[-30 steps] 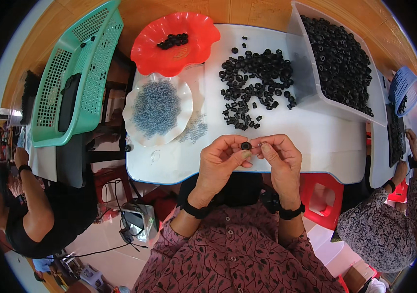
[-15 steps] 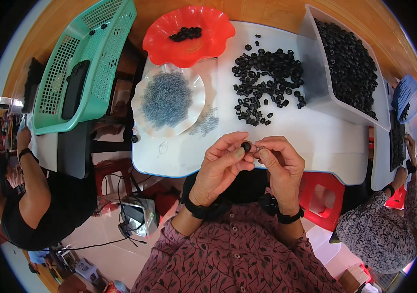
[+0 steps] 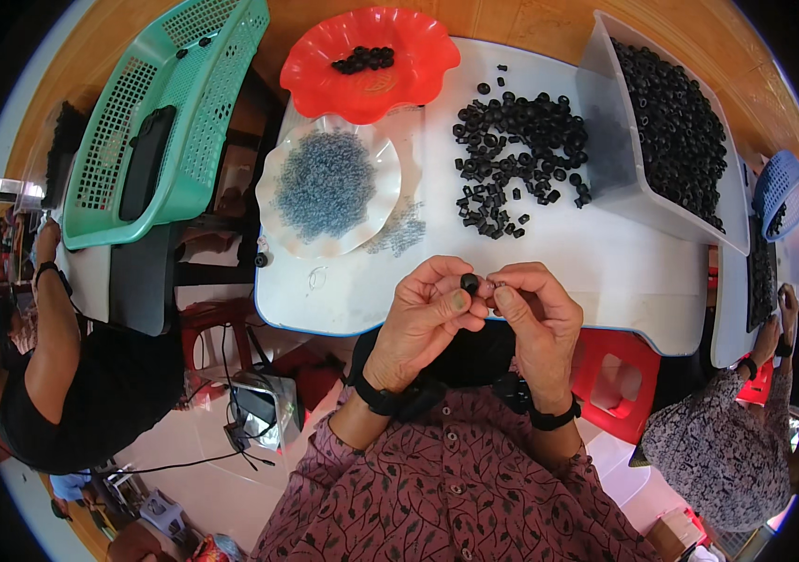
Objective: Sorting small black plastic components and blue beads into various containers at a manufacturing workstation.
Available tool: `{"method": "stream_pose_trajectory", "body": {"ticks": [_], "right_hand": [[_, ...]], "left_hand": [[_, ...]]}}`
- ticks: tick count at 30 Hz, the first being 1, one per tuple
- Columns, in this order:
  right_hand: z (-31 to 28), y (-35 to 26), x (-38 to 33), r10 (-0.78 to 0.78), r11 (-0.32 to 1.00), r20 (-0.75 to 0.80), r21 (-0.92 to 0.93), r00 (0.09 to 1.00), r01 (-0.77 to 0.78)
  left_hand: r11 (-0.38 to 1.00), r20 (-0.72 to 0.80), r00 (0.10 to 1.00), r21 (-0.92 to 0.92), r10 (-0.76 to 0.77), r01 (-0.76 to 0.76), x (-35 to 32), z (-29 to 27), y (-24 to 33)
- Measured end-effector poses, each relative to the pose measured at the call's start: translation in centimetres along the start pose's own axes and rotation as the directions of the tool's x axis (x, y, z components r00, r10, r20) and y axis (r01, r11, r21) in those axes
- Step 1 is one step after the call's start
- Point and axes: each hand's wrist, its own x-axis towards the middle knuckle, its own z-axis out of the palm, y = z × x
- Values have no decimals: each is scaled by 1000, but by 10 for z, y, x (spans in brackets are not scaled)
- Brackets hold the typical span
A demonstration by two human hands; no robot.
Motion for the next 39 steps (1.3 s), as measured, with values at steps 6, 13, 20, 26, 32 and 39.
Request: {"method": "stream_pose_trajectory", "body": {"ticks": [6,13,20,26,32,39], "right_hand": [[2,3,0,-122,984,16,-125,992,123],[3,4,0,-176,968,7,-181,984,175],[4,1,3,-248,907,12,-348,969,237],[-2,-3,6,-195,889,79,-407,978,211],[-7,-5,10,-160,890,148,-406,976,207],[-14,-6,14,-32,928,175,-360,984,94]], "left_hand": [[1000,0,1000,6,7,-7,1,-2,-1],[1000,8,1000,17,20,-20,0,-4,-3],[996,10,1000,86,25,-26,0,-2,-1],[992,-9,1000,128,14,-13,1,-7,-1],[987,15,1000,161,-20,18,1,-11,3],[977,13,997,198,-82,78,-2,-13,5]]}}
